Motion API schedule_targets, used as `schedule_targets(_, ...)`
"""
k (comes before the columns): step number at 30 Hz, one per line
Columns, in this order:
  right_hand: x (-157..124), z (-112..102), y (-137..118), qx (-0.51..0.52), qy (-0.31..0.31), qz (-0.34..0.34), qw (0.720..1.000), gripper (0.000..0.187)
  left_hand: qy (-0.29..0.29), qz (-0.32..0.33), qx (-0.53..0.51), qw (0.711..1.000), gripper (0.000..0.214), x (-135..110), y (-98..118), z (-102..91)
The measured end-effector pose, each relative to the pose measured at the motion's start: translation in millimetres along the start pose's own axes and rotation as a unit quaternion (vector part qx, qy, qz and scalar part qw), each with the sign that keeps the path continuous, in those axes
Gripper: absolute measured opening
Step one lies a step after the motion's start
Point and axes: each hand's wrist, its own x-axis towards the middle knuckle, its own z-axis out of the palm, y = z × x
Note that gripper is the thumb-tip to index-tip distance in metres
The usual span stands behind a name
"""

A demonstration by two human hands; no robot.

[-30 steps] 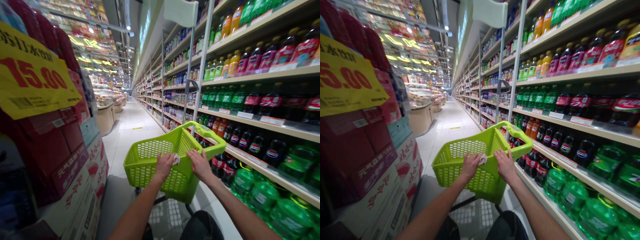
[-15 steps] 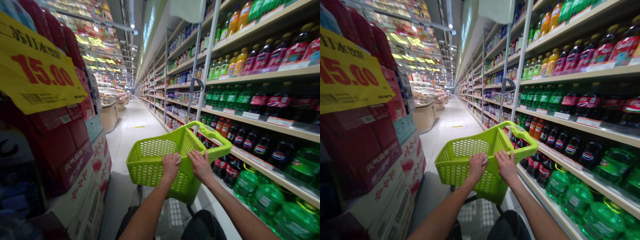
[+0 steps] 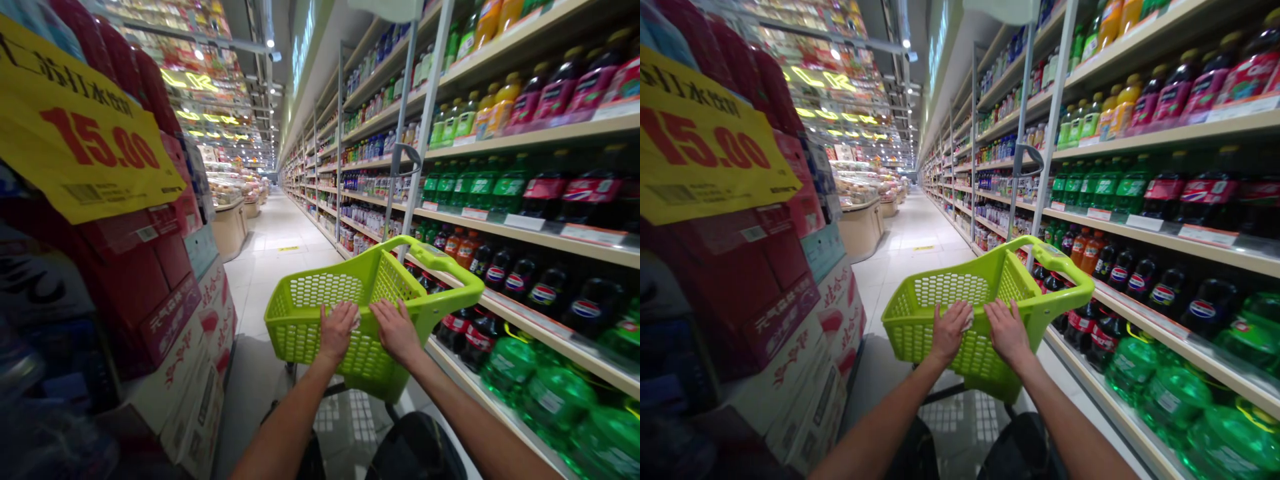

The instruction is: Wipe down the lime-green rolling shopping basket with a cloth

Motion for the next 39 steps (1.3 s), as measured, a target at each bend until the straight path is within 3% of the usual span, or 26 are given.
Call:
schedule_targets(2, -0.9, 1.4, 3.1, -0.002, 0.003, -0.007, 1.000, 0.047, 0.003, -0.007, 0.020, 1.000, 0.036, -8.9, -22.3, -4.7)
schedule_targets(5, -1.9, 2.9, 4.1, -0.003, 0.019, 0.010, 1.000, 0.046, 0.044, -0.093, 0.075, 0.992, 0.036, -34.0, -79.6, -19.1)
schedule_targets(7, -1.0, 4.6, -0.6, -0.004, 0.036, 0.040, 0.999, 0.043, 0.086, -0.128, 0.093, 0.984, 0.034, -44.5, -100.1, -23.7)
schedule_targets(9, 0.4, 6.7, -6.9, -0.007, 0.054, 0.069, 0.996, 0.041, 0.113, -0.109, 0.087, 0.984, 0.032, -42.8, -90.4, -18.6)
schedule_targets(14, -1.3, 9.9, -8.1, -0.017, 0.068, 0.041, 0.997, 0.043, 0.114, 0.039, 0.031, 0.992, 0.031, -13.8, -18.0, 5.6)
schedule_targets(15, -2.5, 10.1, -6.1, -0.019, 0.068, 0.032, 0.997, 0.044, 0.110, 0.052, 0.032, 0.992, 0.032, -13.6, -16.7, 5.2)
schedule_targets(17, -4.5, 10.5, -3.1, -0.019, 0.069, 0.028, 0.997, 0.045, 0.101, 0.045, 0.046, 0.993, 0.033, -23.3, -35.9, -2.6)
schedule_targets(20, -5.1, 11.7, -4.5, -0.013, 0.080, 0.042, 0.996, 0.044, 0.105, -0.076, 0.089, 0.988, 0.034, -47.2, -86.5, -21.7)
schedule_targets(22, -3.8, 13.2, -8.4, -0.011, 0.094, 0.054, 0.994, 0.042, 0.100, -0.143, 0.098, 0.980, 0.035, -53.7, -100.8, -27.9)
schedule_targets(24, -2.2, 14.7, -11.6, -0.011, 0.106, 0.058, 0.993, 0.042, 0.088, -0.137, 0.080, 0.983, 0.034, -47.3, -85.7, -23.0)
schedule_targets(27, -1.7, 16.2, -11.0, -0.014, 0.103, 0.036, 0.994, 0.045, 0.078, -0.038, 0.031, 0.996, 0.033, -24.8, -33.7, -4.9)
schedule_targets(29, -2.6, 16.1, -8.0, -0.016, 0.094, 0.019, 0.995, 0.047, 0.085, 0.002, 0.019, 0.996, 0.033, -16.5, -11.7, 1.6)
schedule_targets(32, -4.3, 15.5, -5.1, -0.016, 0.086, 0.018, 0.996, 0.048, 0.079, -0.003, 0.034, 0.996, 0.035, -26.5, -27.7, -7.1)
schedule_targets(36, -4.0, 16.0, -9.7, -0.008, 0.087, 0.044, 0.995, 0.046, 0.076, -0.128, 0.072, 0.986, 0.039, -44.6, -72.1, -28.2)
schedule_targets(39, -2.5, 16.6, -13.8, -0.013, 0.087, 0.051, 0.995, 0.045, 0.065, -0.132, 0.048, 0.988, 0.038, -32.4, -49.7, -21.0)
